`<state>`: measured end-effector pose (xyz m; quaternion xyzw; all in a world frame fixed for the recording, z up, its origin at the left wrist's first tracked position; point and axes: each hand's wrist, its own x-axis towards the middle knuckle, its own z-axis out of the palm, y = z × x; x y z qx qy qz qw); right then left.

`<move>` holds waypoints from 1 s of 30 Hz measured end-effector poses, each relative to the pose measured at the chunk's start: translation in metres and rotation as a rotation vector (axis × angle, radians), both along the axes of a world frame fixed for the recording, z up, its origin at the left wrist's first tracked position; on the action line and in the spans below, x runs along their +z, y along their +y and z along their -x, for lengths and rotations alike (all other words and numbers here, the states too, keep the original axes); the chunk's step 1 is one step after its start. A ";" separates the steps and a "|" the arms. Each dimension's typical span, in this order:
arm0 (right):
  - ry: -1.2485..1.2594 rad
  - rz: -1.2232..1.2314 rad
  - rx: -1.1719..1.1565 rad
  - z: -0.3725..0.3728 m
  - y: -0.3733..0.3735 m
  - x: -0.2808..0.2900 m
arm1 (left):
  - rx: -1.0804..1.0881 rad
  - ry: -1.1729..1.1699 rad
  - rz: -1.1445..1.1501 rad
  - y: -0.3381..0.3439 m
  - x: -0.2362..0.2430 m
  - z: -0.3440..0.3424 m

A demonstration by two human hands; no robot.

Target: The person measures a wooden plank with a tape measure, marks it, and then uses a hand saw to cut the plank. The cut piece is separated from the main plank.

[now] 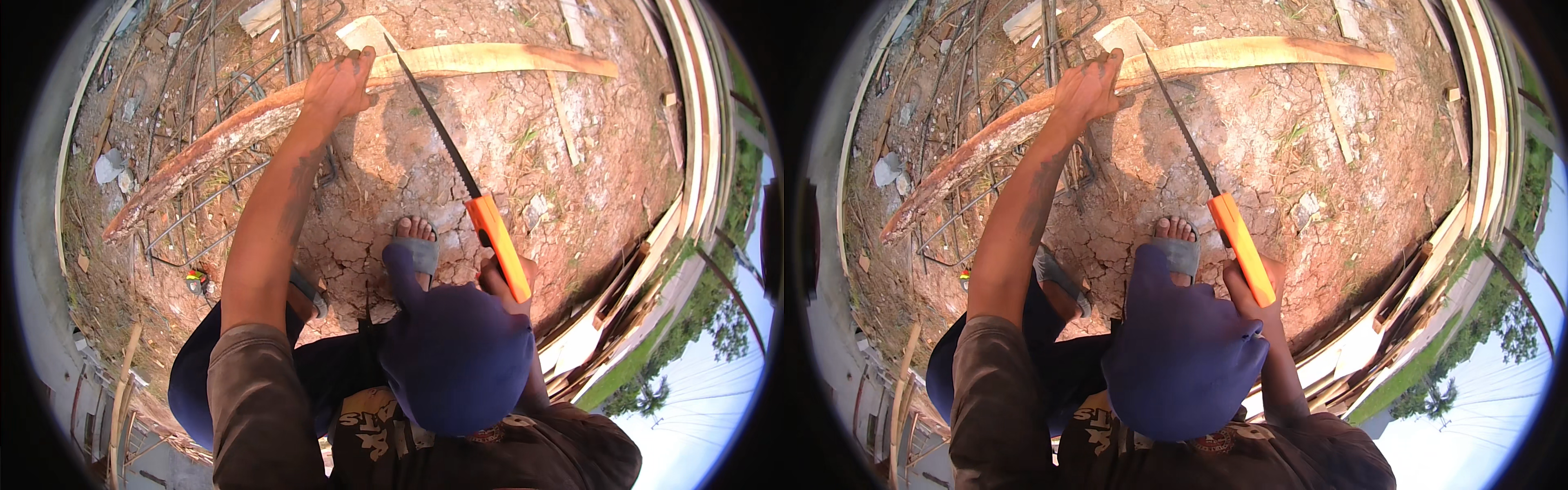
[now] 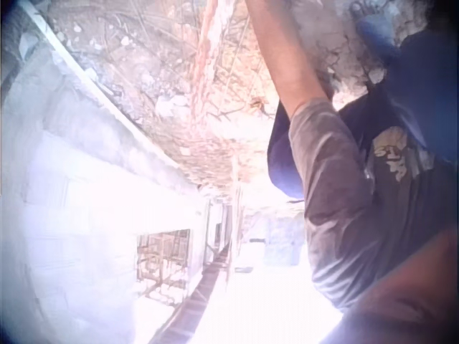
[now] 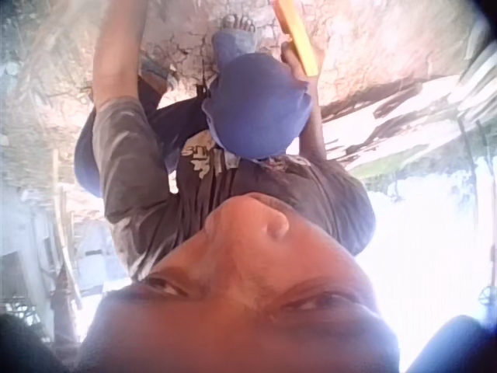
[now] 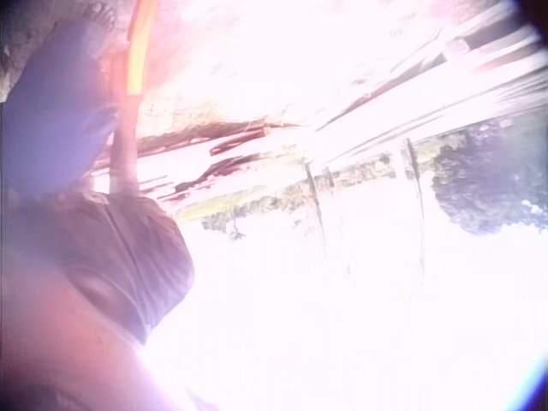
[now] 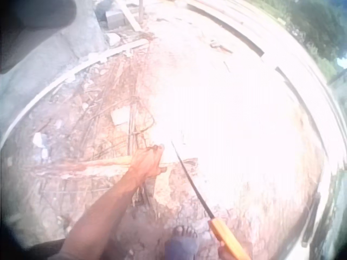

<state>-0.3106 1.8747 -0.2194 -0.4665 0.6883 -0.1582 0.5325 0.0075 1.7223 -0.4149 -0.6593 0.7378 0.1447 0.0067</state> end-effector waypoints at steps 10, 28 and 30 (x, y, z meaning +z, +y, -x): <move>0.051 0.151 0.076 0.014 0.025 0.012 | 0.023 -0.024 -0.068 -0.012 0.005 0.000; -0.155 0.269 0.103 -0.030 -0.060 -0.105 | -0.077 0.003 -0.022 -0.025 0.008 0.016; -0.139 0.210 0.088 -0.016 -0.038 -0.080 | -0.051 -0.002 0.012 -0.010 0.004 0.007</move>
